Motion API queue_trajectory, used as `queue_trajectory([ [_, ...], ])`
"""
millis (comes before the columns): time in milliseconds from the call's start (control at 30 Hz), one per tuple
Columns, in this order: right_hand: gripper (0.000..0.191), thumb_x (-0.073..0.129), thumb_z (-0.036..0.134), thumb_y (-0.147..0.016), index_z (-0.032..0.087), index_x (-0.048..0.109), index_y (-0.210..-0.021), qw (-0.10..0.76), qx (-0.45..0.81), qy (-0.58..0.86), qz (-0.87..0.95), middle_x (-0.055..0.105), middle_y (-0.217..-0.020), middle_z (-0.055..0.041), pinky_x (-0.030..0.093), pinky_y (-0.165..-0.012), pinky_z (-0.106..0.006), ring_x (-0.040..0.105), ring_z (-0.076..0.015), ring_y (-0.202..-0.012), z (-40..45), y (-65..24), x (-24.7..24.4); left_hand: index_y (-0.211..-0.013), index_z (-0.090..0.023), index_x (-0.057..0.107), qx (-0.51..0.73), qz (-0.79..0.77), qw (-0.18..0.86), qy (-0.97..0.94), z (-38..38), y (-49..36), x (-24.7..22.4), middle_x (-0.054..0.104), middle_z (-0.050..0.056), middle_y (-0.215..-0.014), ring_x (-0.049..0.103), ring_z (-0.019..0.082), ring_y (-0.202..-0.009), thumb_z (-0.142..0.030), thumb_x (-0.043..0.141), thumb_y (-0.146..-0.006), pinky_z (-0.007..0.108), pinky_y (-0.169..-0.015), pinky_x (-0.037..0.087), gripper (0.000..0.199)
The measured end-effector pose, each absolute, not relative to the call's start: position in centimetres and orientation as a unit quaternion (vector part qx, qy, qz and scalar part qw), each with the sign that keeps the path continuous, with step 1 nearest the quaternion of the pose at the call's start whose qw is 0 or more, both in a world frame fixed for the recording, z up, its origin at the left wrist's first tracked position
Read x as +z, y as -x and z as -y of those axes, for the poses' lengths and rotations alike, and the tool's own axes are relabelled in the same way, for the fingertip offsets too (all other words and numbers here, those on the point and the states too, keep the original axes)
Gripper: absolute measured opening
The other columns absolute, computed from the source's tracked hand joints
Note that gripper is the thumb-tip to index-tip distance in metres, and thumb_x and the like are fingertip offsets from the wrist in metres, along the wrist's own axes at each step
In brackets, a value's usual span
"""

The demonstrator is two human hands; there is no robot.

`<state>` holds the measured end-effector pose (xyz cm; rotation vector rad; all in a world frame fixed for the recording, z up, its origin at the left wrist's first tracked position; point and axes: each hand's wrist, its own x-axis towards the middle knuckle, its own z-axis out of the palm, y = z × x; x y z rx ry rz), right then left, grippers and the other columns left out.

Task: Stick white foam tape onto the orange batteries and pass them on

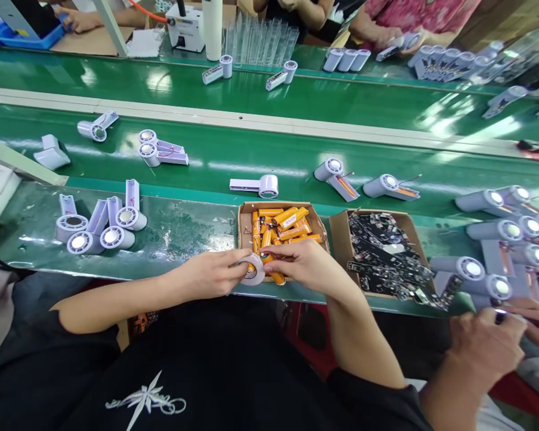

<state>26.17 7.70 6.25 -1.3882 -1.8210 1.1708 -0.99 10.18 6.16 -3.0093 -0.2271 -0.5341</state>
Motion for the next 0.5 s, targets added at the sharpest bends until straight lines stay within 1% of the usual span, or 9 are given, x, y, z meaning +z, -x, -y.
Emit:
queue_trajectory([
  [67, 0.029, 0.092, 0.038, -0.076, 0.025, 0.087, -0.101, 0.367, 0.463, 0.552, 0.588, 0.085, -0.091, -0.0023, 0.067, -0.073, -0.032, 0.081, -0.0239, -0.078, -7.5, -25.6, 5.1, -0.111, -0.01, 0.075, -0.175, 0.089, 0.06, 0.979, -10.2, 0.6, 6.7, 0.073, 0.01, -0.106, 0.064, 0.027, -0.135, -0.001, 0.064, -0.094, 0.036, -0.123, 0.052, 0.022],
  [133, 0.036, 0.095, 0.042, -0.071, 0.023, 0.086, -0.1, 0.502, 0.447, 0.573, 0.47, 0.085, -0.094, -0.005, 0.069, -0.078, -0.037, 0.082, -0.0268, -0.085, -7.3, -24.3, 3.8, -0.111, -0.008, 0.075, -0.182, 0.112, 0.094, 0.972, -10.2, 0.1, 7.3, 0.072, 0.011, -0.108, 0.065, 0.031, -0.131, -0.002, 0.065, -0.095, 0.042, -0.119, 0.055, 0.02],
  [200, 0.041, 0.094, 0.048, -0.073, 0.023, 0.084, -0.103, 0.636, 0.393, 0.562, 0.355, 0.084, -0.093, -0.0055, 0.07, -0.081, -0.041, 0.083, -0.0273, -0.088, -7.0, -22.4, 2.5, -0.114, -0.009, 0.074, -0.202, 0.141, 0.118, 0.962, -10.1, -0.4, 7.7, 0.072, 0.012, -0.113, 0.066, 0.033, -0.128, -0.006, 0.066, -0.096, 0.048, -0.113, 0.06, 0.019],
  [233, 0.042, 0.092, 0.051, -0.075, 0.023, 0.083, -0.105, 0.691, 0.357, 0.549, 0.306, 0.084, -0.094, -0.0056, 0.07, -0.082, -0.042, 0.083, -0.0271, -0.089, -6.9, -21.4, 2.0, -0.114, -0.01, 0.074, -0.213, 0.156, 0.123, 0.957, -10.0, -0.6, 7.8, 0.071, 0.012, -0.114, 0.065, 0.033, -0.128, -0.008, 0.066, -0.097, 0.049, -0.11, 0.062, 0.019],
  [300, 0.044, 0.089, 0.057, -0.077, 0.024, 0.081, -0.106, 0.756, 0.296, 0.53, 0.246, 0.084, -0.098, -0.0063, 0.07, -0.085, -0.043, 0.083, -0.0272, -0.093, -6.8, -20.0, 1.4, -0.113, -0.013, 0.074, -0.229, 0.179, 0.125, 0.949, -9.9, -0.8, 7.8, 0.071, 0.011, -0.112, 0.065, 0.033, -0.128, -0.012, 0.066, -0.099, 0.046, -0.104, 0.066, 0.016],
  [333, 0.044, 0.089, 0.058, -0.077, 0.025, 0.081, -0.105, 0.762, 0.283, 0.53, 0.241, 0.084, -0.099, -0.0069, 0.07, -0.085, -0.043, 0.083, -0.0274, -0.094, -6.7, -19.7, 1.3, -0.112, -0.014, 0.074, -0.228, 0.184, 0.123, 0.948, -9.9, -0.8, 7.7, 0.072, 0.01, -0.11, 0.065, 0.032, -0.128, -0.013, 0.066, -0.1, 0.043, -0.102, 0.066, 0.015],
  [367, 0.044, 0.09, 0.058, -0.076, 0.024, 0.082, -0.103, 0.75, 0.289, 0.537, 0.257, 0.084, -0.1, -0.0073, 0.07, -0.085, -0.043, 0.083, -0.0276, -0.093, -6.5, -19.8, 1.4, -0.112, -0.014, 0.074, -0.221, 0.181, 0.121, 0.951, -9.9, -0.7, 7.6, 0.072, 0.01, -0.109, 0.065, 0.031, -0.128, -0.013, 0.065, -0.1, 0.041, -0.102, 0.066, 0.015],
  [400, 0.043, 0.092, 0.056, -0.074, 0.024, 0.083, -0.101, 0.719, 0.313, 0.548, 0.29, 0.085, -0.099, -0.0074, 0.071, -0.084, -0.042, 0.083, -0.0278, -0.092, -6.4, -20.2, 1.7, -0.111, -0.013, 0.074, -0.213, 0.169, 0.116, 0.955, -10.1, -0.7, 7.5, 0.072, 0.01, -0.108, 0.065, 0.029, -0.127, -0.012, 0.065, -0.1, 0.039, -0.103, 0.066, 0.015],
  [500, 0.039, 0.098, 0.046, -0.067, 0.023, 0.086, -0.096, 0.572, 0.422, 0.57, 0.412, 0.085, -0.095, -0.0062, 0.071, -0.08, -0.041, 0.083, -0.0278, -0.086, -6.1, -22.6, 3.1, -0.11, -0.013, 0.074, -0.183, 0.097, 0.09, 0.974, -10.7, -0.3, 7.4, 0.073, 0.009, -0.11, 0.064, 0.025, -0.129, -0.007, 0.062, -0.099, 0.036, -0.114, 0.059, 0.017],
])
